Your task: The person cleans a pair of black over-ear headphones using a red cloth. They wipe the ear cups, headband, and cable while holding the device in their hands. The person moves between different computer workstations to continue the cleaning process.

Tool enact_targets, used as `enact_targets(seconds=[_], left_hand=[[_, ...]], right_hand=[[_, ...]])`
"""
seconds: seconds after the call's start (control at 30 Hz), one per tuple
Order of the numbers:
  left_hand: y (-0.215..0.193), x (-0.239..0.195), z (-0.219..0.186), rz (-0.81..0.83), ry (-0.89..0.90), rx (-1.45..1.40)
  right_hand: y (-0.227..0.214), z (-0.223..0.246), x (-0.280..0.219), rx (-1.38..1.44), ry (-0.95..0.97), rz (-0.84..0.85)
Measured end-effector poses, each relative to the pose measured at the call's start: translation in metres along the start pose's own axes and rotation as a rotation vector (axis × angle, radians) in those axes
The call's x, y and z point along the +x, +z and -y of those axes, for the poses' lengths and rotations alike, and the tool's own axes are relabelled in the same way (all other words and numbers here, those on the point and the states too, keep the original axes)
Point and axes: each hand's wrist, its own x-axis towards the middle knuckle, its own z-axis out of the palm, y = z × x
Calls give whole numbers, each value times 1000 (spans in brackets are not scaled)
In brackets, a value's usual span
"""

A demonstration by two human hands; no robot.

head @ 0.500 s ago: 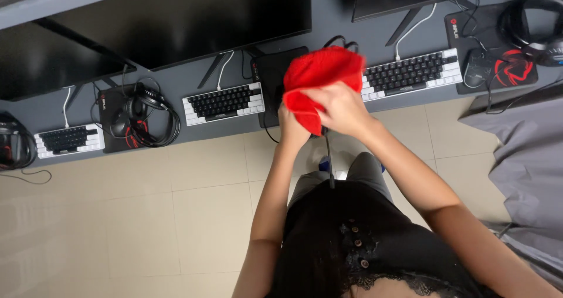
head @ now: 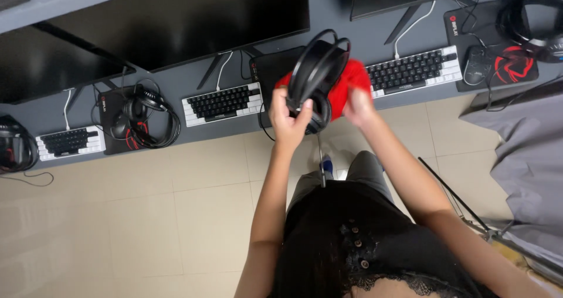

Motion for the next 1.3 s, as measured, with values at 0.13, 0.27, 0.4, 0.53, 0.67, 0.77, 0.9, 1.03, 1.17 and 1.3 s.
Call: enact_targets(seconds=[0.13,0.27,0.4,0.53,0.67,0.77,0.9,1.03,1.17,1.3], left_hand=[[-12,0,2,43,-124,-22],[-11,-3,-1,52,-144,80],[-2,0,-8,75,-27,144],[-4,14,-17,81,-130,307],[-11,18,-19,188,-23,367],[-6,9,-17,199,12,431],[-3,11,-14,207,29,460],[-7,16,-10,272,-42,466],[1,12,-14,238,-71,495],[10,6,-23,96,-101,424]], right_hand=[[5,3,-13,-12,-46,-24],[-12,17,-11,-174,-312,30],[16,27,-17,-240,-232,44],[55,35,-46,-876,-489,264],[91,52,-60,-1711,-774,512],[91,55,-52,-1771,-668,497],[93,54,-49,-1792,-704,511],[82,43,-50,-1757,-866,614],[41,24,-31,-1836,-964,490],[19,16,-8,-1797,-1020,362]])
